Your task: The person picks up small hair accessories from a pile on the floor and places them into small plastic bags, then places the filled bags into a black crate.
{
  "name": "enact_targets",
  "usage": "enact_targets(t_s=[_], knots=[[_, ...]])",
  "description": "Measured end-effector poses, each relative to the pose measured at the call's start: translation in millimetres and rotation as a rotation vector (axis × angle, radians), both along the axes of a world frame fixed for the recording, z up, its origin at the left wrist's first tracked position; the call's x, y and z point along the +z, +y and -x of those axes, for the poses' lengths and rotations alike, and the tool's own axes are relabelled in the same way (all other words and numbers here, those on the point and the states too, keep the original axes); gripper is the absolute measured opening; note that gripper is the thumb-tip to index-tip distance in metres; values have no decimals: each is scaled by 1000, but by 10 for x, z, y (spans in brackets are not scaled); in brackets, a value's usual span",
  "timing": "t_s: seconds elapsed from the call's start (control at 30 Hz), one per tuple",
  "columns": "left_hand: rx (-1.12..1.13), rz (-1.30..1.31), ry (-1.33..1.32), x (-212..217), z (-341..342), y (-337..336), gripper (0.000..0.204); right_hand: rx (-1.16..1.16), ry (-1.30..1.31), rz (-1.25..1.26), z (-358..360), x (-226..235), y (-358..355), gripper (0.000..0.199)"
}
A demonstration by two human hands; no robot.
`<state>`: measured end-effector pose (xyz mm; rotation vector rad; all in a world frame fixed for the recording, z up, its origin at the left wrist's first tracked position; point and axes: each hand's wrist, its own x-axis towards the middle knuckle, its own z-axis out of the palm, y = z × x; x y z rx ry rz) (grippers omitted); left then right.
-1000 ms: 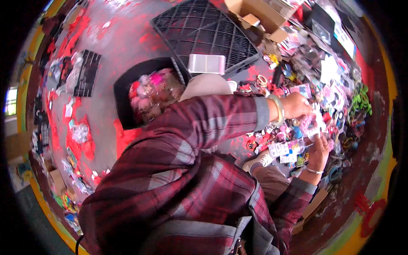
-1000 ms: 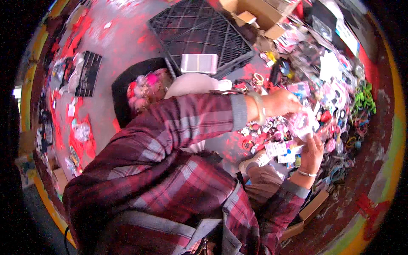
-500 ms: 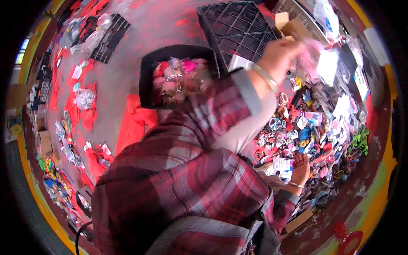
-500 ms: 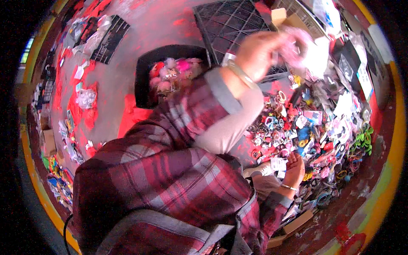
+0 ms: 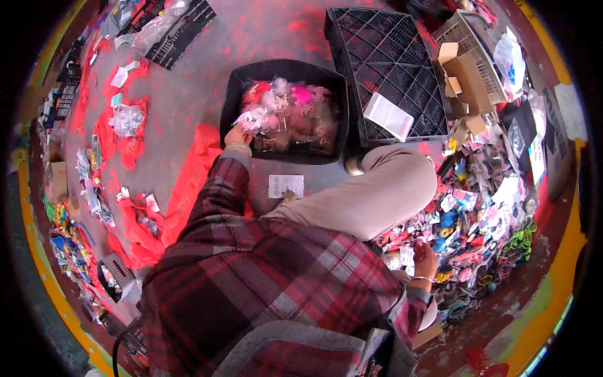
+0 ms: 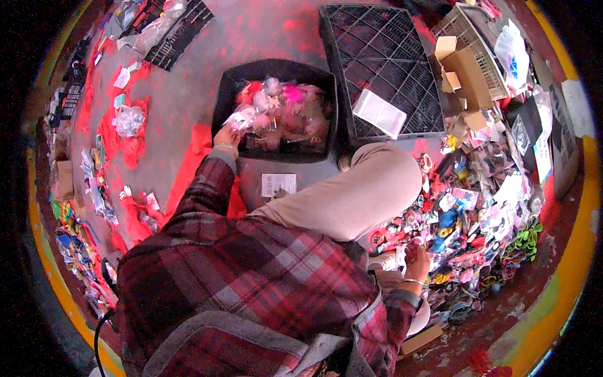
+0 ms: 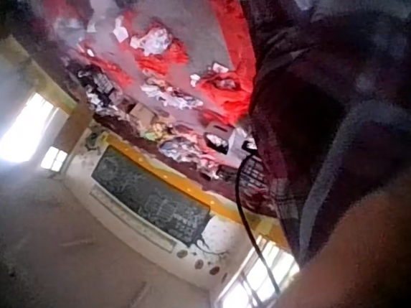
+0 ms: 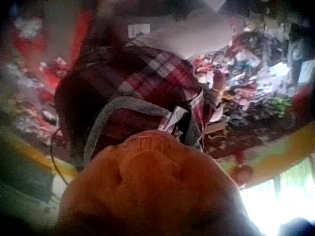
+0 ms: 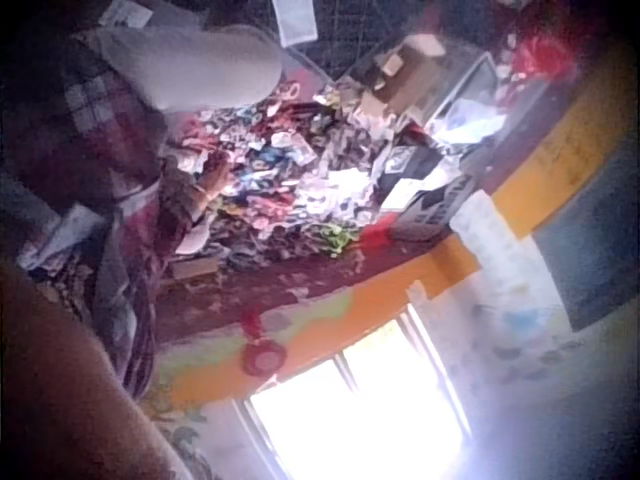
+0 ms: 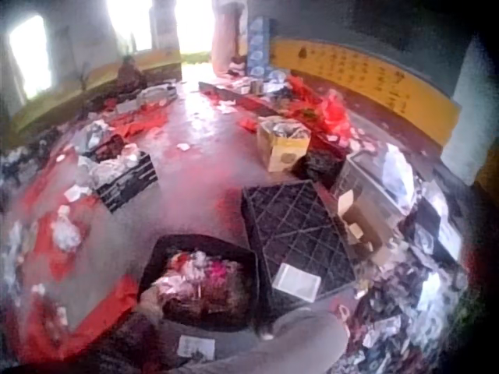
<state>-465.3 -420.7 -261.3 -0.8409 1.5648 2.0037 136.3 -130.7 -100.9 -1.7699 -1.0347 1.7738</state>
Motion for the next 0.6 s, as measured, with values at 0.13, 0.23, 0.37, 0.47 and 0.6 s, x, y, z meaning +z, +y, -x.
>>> enact_targets(t_s=[0.13, 0.23, 0.37, 0.47, 0.6], knots=[[114, -13, -23, -88, -4, 30, 21, -45, 63, 115, -108, -113, 36, 18], [168, -7, -8, -17, 119, 256, 20, 42, -63, -14, -253, -226, -46, 20], [-49, 78, 366, -248, 520, 84, 24, -65, -105, 105, 64, -42, -136, 21], [-93, 368, 41, -219, 487, 312, 37, -110, -37, 141, -106, -67, -224, 22], [-997, 1401, 357, -207, 315, 349, 52, 464, -384, -170, -74, -101, -188, 22]])
